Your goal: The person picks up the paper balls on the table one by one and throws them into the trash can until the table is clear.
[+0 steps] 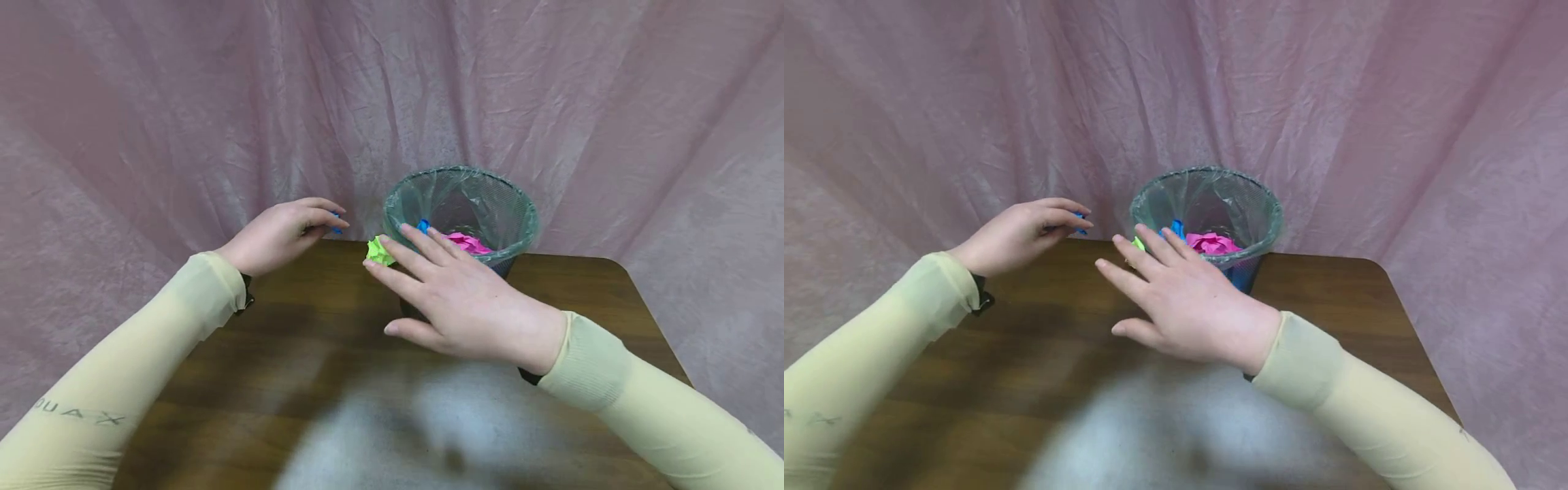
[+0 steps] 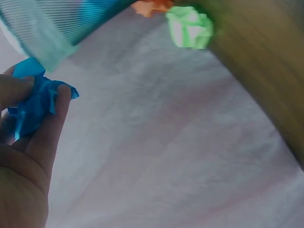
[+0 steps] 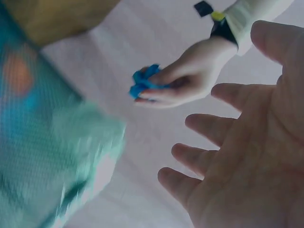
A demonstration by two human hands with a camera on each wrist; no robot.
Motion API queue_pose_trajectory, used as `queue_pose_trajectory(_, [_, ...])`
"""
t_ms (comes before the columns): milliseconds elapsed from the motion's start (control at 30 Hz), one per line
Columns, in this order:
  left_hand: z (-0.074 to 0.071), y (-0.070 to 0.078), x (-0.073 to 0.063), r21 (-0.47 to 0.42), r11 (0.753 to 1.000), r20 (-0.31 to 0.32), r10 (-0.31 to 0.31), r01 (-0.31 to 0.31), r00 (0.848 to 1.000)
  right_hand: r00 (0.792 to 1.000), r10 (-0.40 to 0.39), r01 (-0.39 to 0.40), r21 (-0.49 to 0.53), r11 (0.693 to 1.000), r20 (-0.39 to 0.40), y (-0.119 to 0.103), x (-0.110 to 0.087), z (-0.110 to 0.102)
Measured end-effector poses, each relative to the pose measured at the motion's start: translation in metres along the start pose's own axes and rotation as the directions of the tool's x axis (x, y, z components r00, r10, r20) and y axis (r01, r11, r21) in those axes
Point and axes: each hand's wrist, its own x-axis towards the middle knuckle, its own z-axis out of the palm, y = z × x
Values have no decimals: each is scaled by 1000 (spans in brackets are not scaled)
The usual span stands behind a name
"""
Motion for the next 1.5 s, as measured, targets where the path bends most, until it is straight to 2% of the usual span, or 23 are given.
queue_pose_trajectory(200, [-11, 18, 26, -18, 996, -54, 86, -87, 995, 995, 96, -96, -8, 995, -9, 29, -18, -10])
queue_pose_trajectory(367, [-12, 29, 50, -38, 988, -66, 148, -151, 987, 983, 179, -181, 36, 983, 44, 53, -28, -6])
queue_pose_trajectory(600, [-2, 52, 84, -28, 983, 40, 182, -181, 983, 947, 293, -304, 75, 950, 135, 80, -46, -11])
queue_pose_trajectory(733, [3, 66, 100, -15, 983, 97, 182, -182, 978, 934, 327, -340, 75, 937, 145, 88, -59, -16])
queue_pose_trajectory(900, [9, 76, 114, -9, 986, 148, 166, -167, 975, 923, 357, -370, 78, 926, 140, 91, -75, -19])
queue_pose_trajectory(1033, [12, 81, 121, -24, 986, 173, 166, -165, 971, 925, 355, -366, 75, 927, 135, 91, -83, -21])
queue_pose_trajectory(1200, [16, 89, 133, -50, 984, 217, 180, -174, 959, 938, 329, -337, 64, 939, 106, 92, -88, -22])
queue_pose_trajectory(1333, [21, 99, 141, -75, 984, 288, 175, -160, 941, 945, 316, -321, 61, 945, 88, 91, -91, -21])
queue_pose_trajectory(1500, [28, 103, 143, -80, 984, 353, 177, -159, 919, 948, 307, -313, 62, 948, 85, 89, -94, -18])
